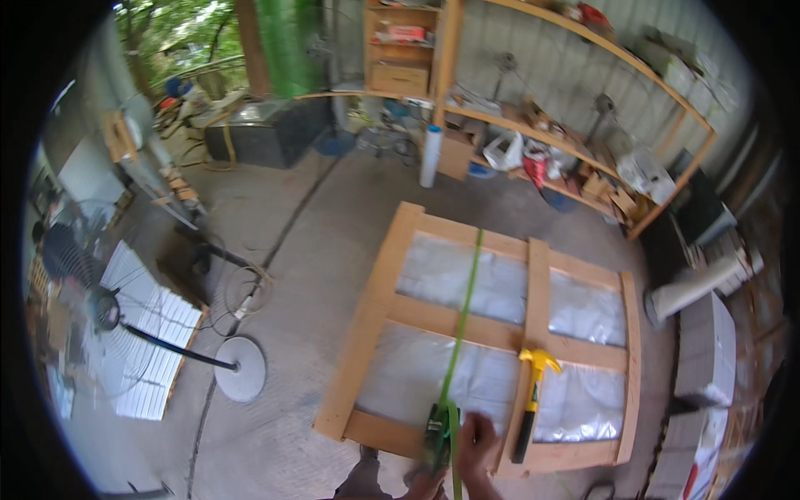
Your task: The person secures a wooden crate with green plastic strapping. They measure and cut the strap, then use a tensioning tool to tighten it around the crate. The person also retrieves a hammer and a box cutter from a nearby shelf during the process.
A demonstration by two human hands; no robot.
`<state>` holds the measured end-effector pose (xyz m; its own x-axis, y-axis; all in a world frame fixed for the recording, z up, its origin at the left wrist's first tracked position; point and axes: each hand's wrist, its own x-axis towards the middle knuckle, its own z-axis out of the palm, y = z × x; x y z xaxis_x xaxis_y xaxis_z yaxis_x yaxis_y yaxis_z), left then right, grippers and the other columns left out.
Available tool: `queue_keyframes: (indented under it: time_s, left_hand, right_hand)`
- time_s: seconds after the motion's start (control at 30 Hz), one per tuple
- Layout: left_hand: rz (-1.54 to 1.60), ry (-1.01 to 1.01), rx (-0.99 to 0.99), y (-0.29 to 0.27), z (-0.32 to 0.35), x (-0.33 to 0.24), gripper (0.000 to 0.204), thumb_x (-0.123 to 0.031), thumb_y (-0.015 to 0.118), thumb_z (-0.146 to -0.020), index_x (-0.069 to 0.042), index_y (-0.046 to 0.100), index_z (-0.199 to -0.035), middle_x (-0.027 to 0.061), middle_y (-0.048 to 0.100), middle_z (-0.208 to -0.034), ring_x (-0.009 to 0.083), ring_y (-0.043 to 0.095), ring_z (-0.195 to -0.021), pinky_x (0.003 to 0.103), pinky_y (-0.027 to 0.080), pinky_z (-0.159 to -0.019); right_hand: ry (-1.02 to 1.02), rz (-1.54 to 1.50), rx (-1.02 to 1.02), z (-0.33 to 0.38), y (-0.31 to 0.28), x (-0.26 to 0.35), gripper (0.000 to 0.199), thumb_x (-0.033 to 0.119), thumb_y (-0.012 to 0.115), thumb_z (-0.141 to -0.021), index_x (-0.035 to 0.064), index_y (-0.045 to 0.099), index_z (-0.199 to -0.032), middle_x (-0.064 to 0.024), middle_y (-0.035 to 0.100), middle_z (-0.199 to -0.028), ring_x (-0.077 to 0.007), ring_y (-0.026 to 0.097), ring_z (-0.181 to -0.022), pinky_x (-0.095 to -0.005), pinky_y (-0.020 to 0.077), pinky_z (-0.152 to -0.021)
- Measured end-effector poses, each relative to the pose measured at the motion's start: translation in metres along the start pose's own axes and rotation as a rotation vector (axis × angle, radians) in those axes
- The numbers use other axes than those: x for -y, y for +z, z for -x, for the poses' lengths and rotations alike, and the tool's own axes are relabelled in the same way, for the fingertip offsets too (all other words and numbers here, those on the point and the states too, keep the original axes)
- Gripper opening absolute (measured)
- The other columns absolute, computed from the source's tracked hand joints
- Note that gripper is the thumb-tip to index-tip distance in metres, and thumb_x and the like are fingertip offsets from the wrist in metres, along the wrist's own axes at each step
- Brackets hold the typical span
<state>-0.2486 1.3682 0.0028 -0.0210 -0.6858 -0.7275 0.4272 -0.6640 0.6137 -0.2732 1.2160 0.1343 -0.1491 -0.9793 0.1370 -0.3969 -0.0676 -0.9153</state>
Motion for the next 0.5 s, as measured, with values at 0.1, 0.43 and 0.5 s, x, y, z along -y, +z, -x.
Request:
queue_keyframes:
  time_s: [0.1,0.43,0.5]
  left_hand:
    - [-0.035,-0.193,0.041,0.018,0.009,-0.047,0.039,-0.040,0.046,-0.095,-0.002,0.051,-0.088,0.0059,0.051,-0.053,0.0166,0.052,-0.043,0.030,0.040,-0.043]
    - [-0.368,0.552,-0.010,-0.010,-0.051,0.065,0.023,-0.027,0.044,-0.096,-0.009,0.056,-0.087,0.0083,0.053,-0.052,0.0232,0.055,-0.044,0.036,0.042,-0.042]
    - [-0.451,0.701,0.016,-0.011,-0.044,0.055,0.015,-0.023,0.046,-0.094,-0.012,0.054,-0.102,0.0095,0.054,-0.056,0.0247,0.057,-0.047,0.037,0.043,-0.042]
  right_hand:
    - [0.264,-0.083,0.130,-0.097,0.044,-0.010,0.011,0.007,0.055,-0.086,0.0015,0.064,-0.089,-0.0075,0.056,-0.059,-0.0090,0.049,-0.052,-0.0293,0.0398,-0.049]
    - [-0.267,0.110,0.133,0.049,-0.034,-0.014,0.009,0.008,0.060,-0.082,0.0029,0.064,-0.089,-0.0061,0.060,-0.063,-0.0094,0.052,-0.051,-0.0255,0.0430,-0.048]
    - [-0.189,0.113,0.129,0.039,-0.032,-0.013,0.009,0.007,0.060,-0.082,0.0029,0.064,-0.089,-0.0062,0.059,-0.063,-0.0101,0.053,-0.050,-0.0257,0.0422,-0.046]
